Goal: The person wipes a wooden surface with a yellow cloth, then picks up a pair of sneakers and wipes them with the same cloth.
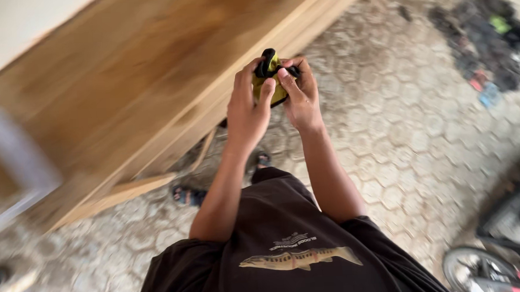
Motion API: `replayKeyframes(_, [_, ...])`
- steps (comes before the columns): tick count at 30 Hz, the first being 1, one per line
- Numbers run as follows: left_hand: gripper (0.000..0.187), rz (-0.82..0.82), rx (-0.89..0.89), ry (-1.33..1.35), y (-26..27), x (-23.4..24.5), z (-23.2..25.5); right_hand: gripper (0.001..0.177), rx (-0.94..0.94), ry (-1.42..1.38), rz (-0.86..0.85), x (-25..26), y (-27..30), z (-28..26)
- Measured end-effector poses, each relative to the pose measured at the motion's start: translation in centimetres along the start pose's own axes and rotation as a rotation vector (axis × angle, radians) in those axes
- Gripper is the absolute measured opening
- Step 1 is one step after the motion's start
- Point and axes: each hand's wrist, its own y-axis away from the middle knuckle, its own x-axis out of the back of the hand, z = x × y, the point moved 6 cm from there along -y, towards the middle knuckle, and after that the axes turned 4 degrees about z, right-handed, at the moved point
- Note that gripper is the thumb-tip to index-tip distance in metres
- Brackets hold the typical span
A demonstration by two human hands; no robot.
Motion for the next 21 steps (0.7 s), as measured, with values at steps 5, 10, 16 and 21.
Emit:
replayKeyframes(5, [0.026, -0.190, 0.021, 0.025, -3.2, -13.5, -0.5, 0.005, 0.217, 0.443, 0.185, 11.7, -1.8, -8.3])
replayKeyframes(10, [0.021, -0.140, 0.063, 0.097, -6.0, -22.2, -2.0, 0.004, 0.318, 0.529, 0.274, 21.9, -4.2, -13.6])
replayKeyframes(16, [0.020, -0.023, -0.114, 0.194, -11.9, -26.0, -3.3, 0.003, 0.454, 0.620, 0.373, 30.8, -7.6, -18.4])
replayKeyframes(21, [0.024, -0.038, -0.130, -0.042, -16.8, -27.9, -3.5, 0.004, 0.489, 0.701, 0.252, 32.5, -11.6, -21.7])
